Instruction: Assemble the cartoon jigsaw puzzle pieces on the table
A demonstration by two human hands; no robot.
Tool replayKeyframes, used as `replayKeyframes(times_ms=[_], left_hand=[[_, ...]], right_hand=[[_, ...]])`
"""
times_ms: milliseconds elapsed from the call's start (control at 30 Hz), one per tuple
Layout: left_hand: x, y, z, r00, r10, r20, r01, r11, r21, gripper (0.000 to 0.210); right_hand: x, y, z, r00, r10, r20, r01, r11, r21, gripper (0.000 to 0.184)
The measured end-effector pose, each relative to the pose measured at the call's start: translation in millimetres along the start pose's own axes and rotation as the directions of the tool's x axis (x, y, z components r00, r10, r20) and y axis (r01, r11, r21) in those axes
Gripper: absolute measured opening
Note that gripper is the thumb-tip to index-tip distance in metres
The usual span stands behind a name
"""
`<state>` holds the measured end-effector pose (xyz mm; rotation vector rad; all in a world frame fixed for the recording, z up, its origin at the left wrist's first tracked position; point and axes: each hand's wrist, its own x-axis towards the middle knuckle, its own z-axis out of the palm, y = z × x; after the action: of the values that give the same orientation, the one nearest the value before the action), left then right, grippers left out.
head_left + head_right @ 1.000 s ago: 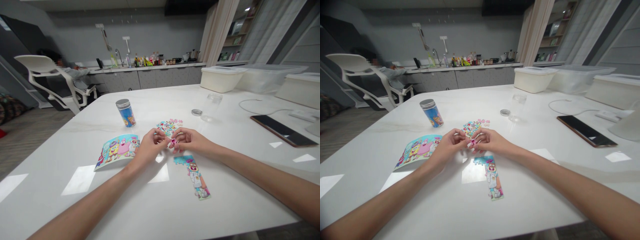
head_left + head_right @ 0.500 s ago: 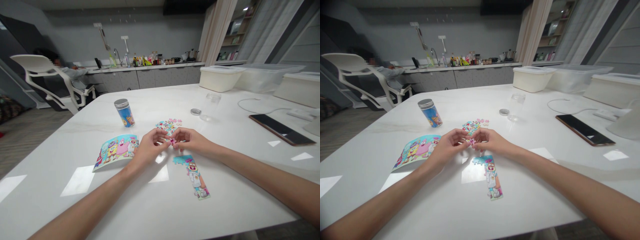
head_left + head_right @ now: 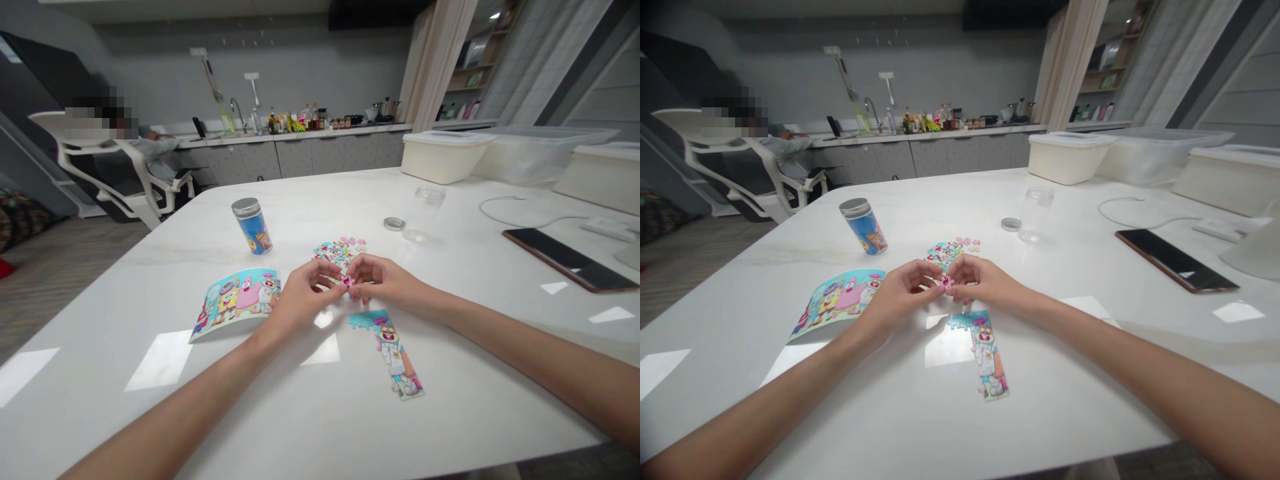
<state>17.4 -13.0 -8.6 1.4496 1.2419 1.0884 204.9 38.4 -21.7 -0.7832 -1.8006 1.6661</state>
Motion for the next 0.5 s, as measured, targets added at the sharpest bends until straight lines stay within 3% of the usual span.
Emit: replayKeyframes(times_ms=[200, 500], left_hand=[[-0.6, 1.3, 0.3, 1.0, 0.0, 0.024, -0.002, 0.998, 0.062, 0.028], [-0.8, -1.5, 0.5, 1.0, -0.011, 0.026, 0.01, 1.0, 0.02, 0.024]], right_hand=[[1.4, 4.1, -0.9, 1.0, -0.004, 0.004, 0.004, 1.0, 0.003, 0.033], [1.3, 4.7, -2.7, 1.0, 0.005, 0.005, -0.004, 1.0, -0.019, 0.031]])
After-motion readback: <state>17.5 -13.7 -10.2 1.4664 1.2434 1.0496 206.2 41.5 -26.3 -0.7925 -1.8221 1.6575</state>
